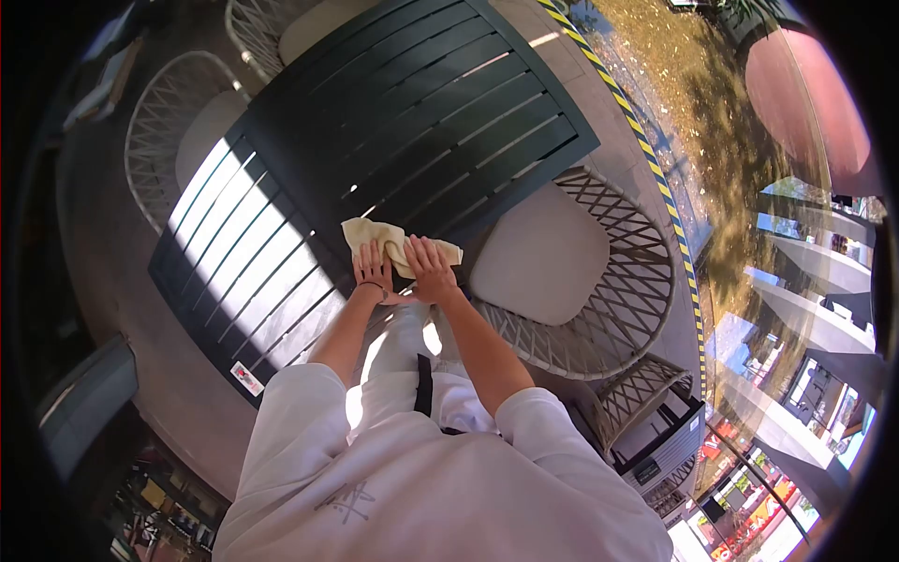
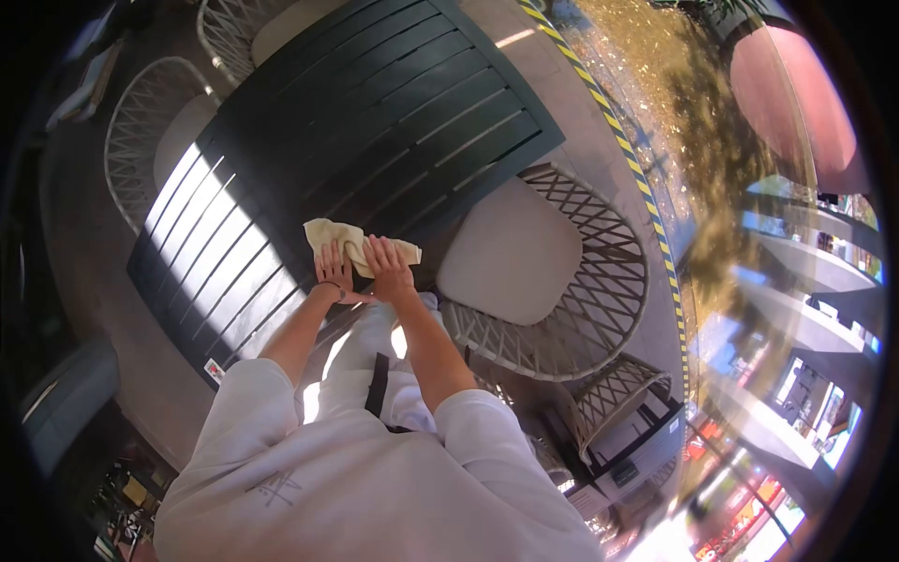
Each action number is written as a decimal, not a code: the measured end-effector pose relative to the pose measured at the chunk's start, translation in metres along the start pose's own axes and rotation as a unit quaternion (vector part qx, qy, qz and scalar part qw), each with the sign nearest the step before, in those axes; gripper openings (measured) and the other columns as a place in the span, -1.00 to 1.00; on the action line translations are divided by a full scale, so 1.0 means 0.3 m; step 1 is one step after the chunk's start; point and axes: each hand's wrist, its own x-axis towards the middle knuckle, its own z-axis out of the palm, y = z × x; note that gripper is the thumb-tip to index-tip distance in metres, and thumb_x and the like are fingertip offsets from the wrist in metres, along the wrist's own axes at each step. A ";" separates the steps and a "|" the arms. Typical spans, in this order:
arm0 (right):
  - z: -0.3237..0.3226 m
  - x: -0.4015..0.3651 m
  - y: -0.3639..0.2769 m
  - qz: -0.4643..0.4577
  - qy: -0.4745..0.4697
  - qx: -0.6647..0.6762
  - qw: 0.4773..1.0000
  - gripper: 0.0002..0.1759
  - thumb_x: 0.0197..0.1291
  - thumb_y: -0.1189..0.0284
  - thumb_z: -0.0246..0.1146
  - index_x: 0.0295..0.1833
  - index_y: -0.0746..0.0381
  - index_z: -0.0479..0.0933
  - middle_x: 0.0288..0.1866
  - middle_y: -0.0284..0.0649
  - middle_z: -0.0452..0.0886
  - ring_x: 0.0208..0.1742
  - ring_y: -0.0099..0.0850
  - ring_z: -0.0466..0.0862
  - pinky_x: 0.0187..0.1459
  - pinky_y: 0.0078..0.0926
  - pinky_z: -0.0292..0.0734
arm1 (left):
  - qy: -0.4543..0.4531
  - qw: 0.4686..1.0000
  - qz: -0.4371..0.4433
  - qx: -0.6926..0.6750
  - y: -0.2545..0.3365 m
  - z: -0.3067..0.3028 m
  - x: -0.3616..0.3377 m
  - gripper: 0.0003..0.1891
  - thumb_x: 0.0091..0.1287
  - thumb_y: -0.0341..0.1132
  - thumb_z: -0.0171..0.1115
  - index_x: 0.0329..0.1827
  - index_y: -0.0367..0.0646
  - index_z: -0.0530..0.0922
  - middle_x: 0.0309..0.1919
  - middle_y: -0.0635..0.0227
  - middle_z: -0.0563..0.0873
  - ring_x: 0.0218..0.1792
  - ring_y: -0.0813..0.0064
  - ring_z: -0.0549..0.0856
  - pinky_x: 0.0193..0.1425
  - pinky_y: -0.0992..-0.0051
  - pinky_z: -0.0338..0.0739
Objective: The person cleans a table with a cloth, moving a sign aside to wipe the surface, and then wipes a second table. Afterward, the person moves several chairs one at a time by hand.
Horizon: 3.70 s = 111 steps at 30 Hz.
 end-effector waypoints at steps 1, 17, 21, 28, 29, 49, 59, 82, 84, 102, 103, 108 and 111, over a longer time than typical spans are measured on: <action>-0.017 -0.001 0.005 0.016 -0.017 -0.006 1.000 0.21 -0.09 0.09 0.41 0.63 0.13 -0.10 0.69 -0.19 -0.13 0.68 -0.19 -0.10 0.59 -0.12 -0.19 | -0.012 1.000 -0.006 0.009 0.006 -0.010 -0.006 0.47 -0.17 0.68 0.15 0.64 -0.14 -0.26 0.55 -0.12 -0.56 0.53 -0.20 -0.58 0.51 -0.18 -0.61; -0.093 -0.001 0.106 -0.056 0.061 0.016 0.996 -0.20 0.13 0.54 0.16 0.54 0.07 0.17 0.61 -0.30 0.17 0.56 -0.30 0.25 0.42 -0.29 0.33 | 0.080 0.994 0.023 -0.069 0.036 0.013 -0.063 0.41 -0.03 0.53 0.23 0.61 -0.26 -0.30 0.55 -0.18 -0.54 0.53 -0.22 -0.55 0.54 -0.16 -0.52; -0.178 -0.027 0.264 0.000 0.081 0.049 0.996 -0.37 0.20 0.47 0.12 0.44 0.04 0.34 0.49 -0.25 0.35 0.44 -0.24 0.42 0.33 -0.28 0.45 | 0.146 0.980 0.043 -0.131 0.168 0.013 -0.041 0.24 0.13 0.47 0.13 0.63 -0.17 -0.25 0.57 -0.16 -0.45 0.56 -0.25 -0.43 0.57 -0.14 -0.42; -0.329 -0.009 0.519 0.078 0.133 0.022 0.988 -0.72 0.14 0.44 0.18 -0.01 0.12 0.60 -0.12 -0.30 0.61 -0.02 -0.29 0.65 0.02 -0.32 0.54 | 0.099 0.984 0.026 -0.147 0.440 -0.156 0.117 0.26 0.14 0.56 0.00 0.62 -0.14 -0.37 0.55 -0.20 -0.48 0.55 -0.27 -0.44 0.59 -0.08 -0.42; -0.327 0.004 0.532 0.081 0.153 0.035 0.984 -0.75 0.12 0.43 0.20 -0.06 0.12 0.61 -0.13 -0.30 0.61 -0.02 -0.31 0.64 0.01 -0.33 0.54 | 0.065 0.990 0.017 -0.127 0.415 -0.166 0.112 0.28 0.13 0.57 -0.01 0.62 -0.14 -0.39 0.55 -0.21 -0.48 0.55 -0.27 -0.44 0.59 -0.06 -0.42; -0.271 0.083 0.475 0.154 0.199 0.024 0.968 -0.68 0.18 0.44 0.14 0.03 0.27 0.60 0.32 -0.13 0.55 0.12 -0.29 0.62 0.05 -0.35 0.61 | 0.128 0.985 0.078 -0.088 0.377 -0.227 0.016 0.25 -0.08 0.14 0.52 0.62 -0.05 -0.08 0.56 -0.26 -0.28 0.55 -0.32 -0.11 0.53 -0.09 0.08; -0.332 0.147 0.444 0.149 0.050 -0.088 0.984 -0.79 0.26 0.49 0.10 -0.09 0.27 0.60 0.02 -0.10 0.69 -0.07 -0.25 0.73 -0.14 -0.34 0.67 | 0.097 0.978 0.076 -0.166 0.324 -0.278 -0.011 0.17 -0.03 0.05 0.53 0.63 0.19 -0.05 0.62 0.01 -0.28 0.60 -0.10 -0.17 0.52 -0.14 0.10; -0.433 0.276 0.559 -0.066 -0.077 -0.180 0.978 -0.87 0.23 0.36 0.17 -0.19 0.11 0.59 -0.26 -0.20 0.68 -0.19 -0.27 0.74 -0.20 -0.29 0.61 | 0.134 0.951 -0.007 -0.278 0.443 -0.269 0.133 0.05 0.09 0.25 0.37 0.52 -0.23 0.17 0.52 -0.37 -0.15 0.51 -0.43 -0.04 0.59 0.01 -0.01; -0.518 0.298 0.572 -0.085 -0.102 -0.165 0.977 -0.88 0.22 0.39 0.16 -0.18 0.11 0.59 -0.25 -0.20 0.68 -0.19 -0.25 0.74 -0.19 -0.28 0.61 | 0.140 0.939 -0.053 -0.311 0.497 -0.274 0.143 0.05 0.13 0.30 0.30 0.48 -0.33 0.16 0.49 -0.46 -0.08 0.50 -0.45 -0.03 0.60 -0.01 -0.05; -0.986 0.481 1.497 -0.005 0.104 0.163 0.981 -0.71 0.29 0.53 0.08 0.12 0.23 0.36 0.12 0.02 0.44 -0.10 0.11 0.63 -0.19 0.03 0.60 | 0.206 0.878 -0.158 -0.401 1.380 -0.927 0.518 -0.19 0.41 0.28 -0.11 0.61 0.01 0.07 0.56 -0.28 -0.17 0.52 -0.44 -0.10 0.60 -0.03 -0.13; -0.989 0.478 1.493 -0.050 0.097 0.186 0.977 -0.67 0.29 0.52 0.08 0.16 0.24 0.36 0.18 0.05 0.42 -0.04 0.12 0.62 -0.14 0.01 0.60 | 0.217 0.875 -0.172 -0.398 1.388 -0.928 0.520 -0.20 0.41 0.25 -0.10 0.61 0.01 0.08 0.56 -0.28 -0.17 0.52 -0.43 -0.10 0.60 -0.04 -0.14; -0.923 0.412 1.533 -0.314 0.018 0.082 0.946 -0.42 0.31 0.32 0.14 0.40 0.32 0.30 0.52 0.17 0.18 0.50 0.11 0.23 0.48 -0.03 0.12 | 0.298 0.854 -0.245 -0.349 1.474 -0.939 0.576 -0.25 0.41 0.08 -0.02 0.58 -0.12 0.09 0.52 -0.37 -0.09 0.51 -0.46 -0.12 0.58 -0.11 -0.17; -0.956 0.388 1.599 -0.327 -0.051 -0.003 0.944 -0.32 0.36 0.20 0.06 0.51 0.28 0.21 0.59 0.04 0.12 0.60 -0.03 0.09 0.55 -0.11 -0.02 | 0.316 0.850 -0.285 -0.310 1.515 -0.980 0.607 -0.26 0.40 0.02 0.00 0.56 -0.17 0.12 0.53 -0.36 -0.09 0.53 -0.42 -0.14 0.57 -0.15 -0.21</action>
